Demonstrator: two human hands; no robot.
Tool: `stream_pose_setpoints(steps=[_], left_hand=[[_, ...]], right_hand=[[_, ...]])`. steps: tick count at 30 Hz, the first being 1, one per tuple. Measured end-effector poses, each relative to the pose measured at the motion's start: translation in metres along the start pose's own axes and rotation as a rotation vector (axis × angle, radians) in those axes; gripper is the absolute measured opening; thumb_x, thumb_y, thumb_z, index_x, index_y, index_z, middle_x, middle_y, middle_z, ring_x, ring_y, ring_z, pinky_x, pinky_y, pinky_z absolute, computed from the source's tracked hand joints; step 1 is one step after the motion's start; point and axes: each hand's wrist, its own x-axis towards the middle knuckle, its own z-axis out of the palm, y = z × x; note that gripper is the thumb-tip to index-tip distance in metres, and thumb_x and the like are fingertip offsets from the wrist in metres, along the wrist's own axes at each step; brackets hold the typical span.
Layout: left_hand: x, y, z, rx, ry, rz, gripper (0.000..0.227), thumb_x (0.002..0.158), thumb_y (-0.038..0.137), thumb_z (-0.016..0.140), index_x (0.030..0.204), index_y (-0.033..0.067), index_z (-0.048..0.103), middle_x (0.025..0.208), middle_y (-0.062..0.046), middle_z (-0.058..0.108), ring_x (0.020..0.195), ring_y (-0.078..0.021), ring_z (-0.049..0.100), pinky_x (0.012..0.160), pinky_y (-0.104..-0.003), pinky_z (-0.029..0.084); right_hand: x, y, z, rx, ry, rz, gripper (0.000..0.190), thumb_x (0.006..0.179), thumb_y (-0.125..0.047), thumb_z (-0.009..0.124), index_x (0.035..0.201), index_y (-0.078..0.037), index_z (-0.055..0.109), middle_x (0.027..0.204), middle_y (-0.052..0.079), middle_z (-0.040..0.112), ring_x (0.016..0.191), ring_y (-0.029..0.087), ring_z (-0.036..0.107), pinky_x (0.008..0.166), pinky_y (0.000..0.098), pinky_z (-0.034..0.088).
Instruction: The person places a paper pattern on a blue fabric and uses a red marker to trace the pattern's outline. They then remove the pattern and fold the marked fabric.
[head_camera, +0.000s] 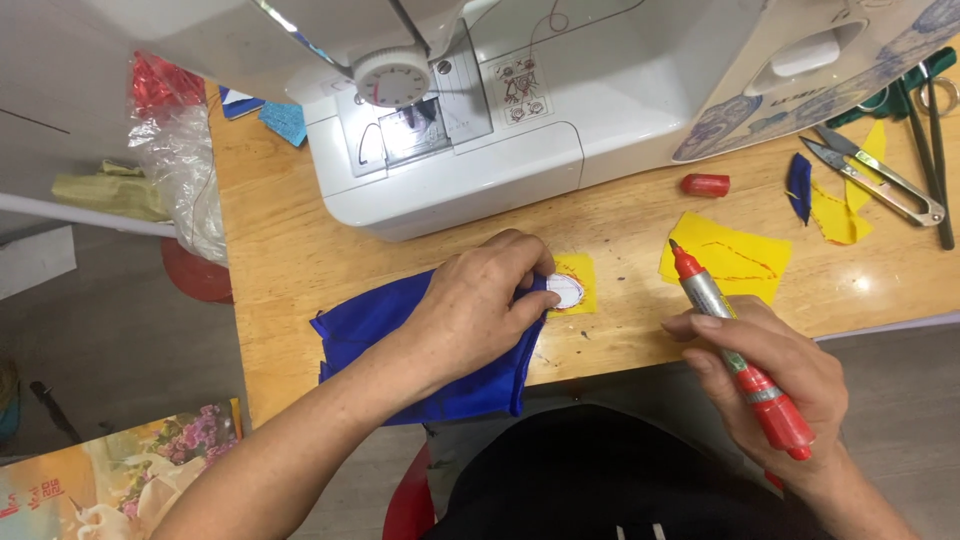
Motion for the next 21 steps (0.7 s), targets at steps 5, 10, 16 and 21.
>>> stream_pose_setpoints(steps=[5,10,16,21], left_hand=[[0.003,-0.002,0.002,0.03,-0.005,-0.011,0.018,0.09,0.025,0.073,0.102,0.0164,0.063,0.092,0.001,0.068,0.081,-0.0217,0.064,0.064,-0.042,0.049],[0.005,-0.001,0.003,0.082,-0.042,-0.047,0.02,0.09,0.026,0.073,0.105,0.0187,0.063,0.098,0.001,0.07,0.086,-0.0232,0.065,0.066,-0.044,0.051],[0.001,0.003,0.002,0.075,-0.047,-0.076,0.015,0.091,0.023,0.072,0.094,0.0205,0.058,0.099,0.003,0.07,0.088,-0.0234,0.066,0.065,-0.044,0.051],[-0.016,0.006,-0.017,-0.124,0.047,0.037,0.018,0.09,0.018,0.077,0.08,0.0173,0.061,0.084,0.005,0.064,0.075,-0.0141,0.061,0.066,-0.031,0.048]], right_hand=[[0.004,-0.002,0.002,0.006,-0.004,-0.005,0.026,0.093,-0.005,0.067,0.119,-0.002,0.062,0.108,0.017,0.075,0.096,0.028,0.078,0.097,0.0377,0.061],[0.003,-0.001,0.003,0.007,-0.012,-0.008,0.027,0.093,-0.007,0.067,0.119,-0.004,0.062,0.108,0.016,0.076,0.095,0.027,0.078,0.095,0.0357,0.061],[0.003,-0.002,0.003,0.02,-0.011,-0.011,0.028,0.093,-0.008,0.069,0.119,-0.004,0.062,0.11,0.016,0.076,0.097,0.026,0.079,0.094,0.0344,0.062],[0.002,-0.002,0.002,0.016,-0.001,-0.003,0.024,0.094,-0.007,0.066,0.118,-0.003,0.061,0.107,0.016,0.076,0.093,0.027,0.077,0.092,0.0345,0.06]])
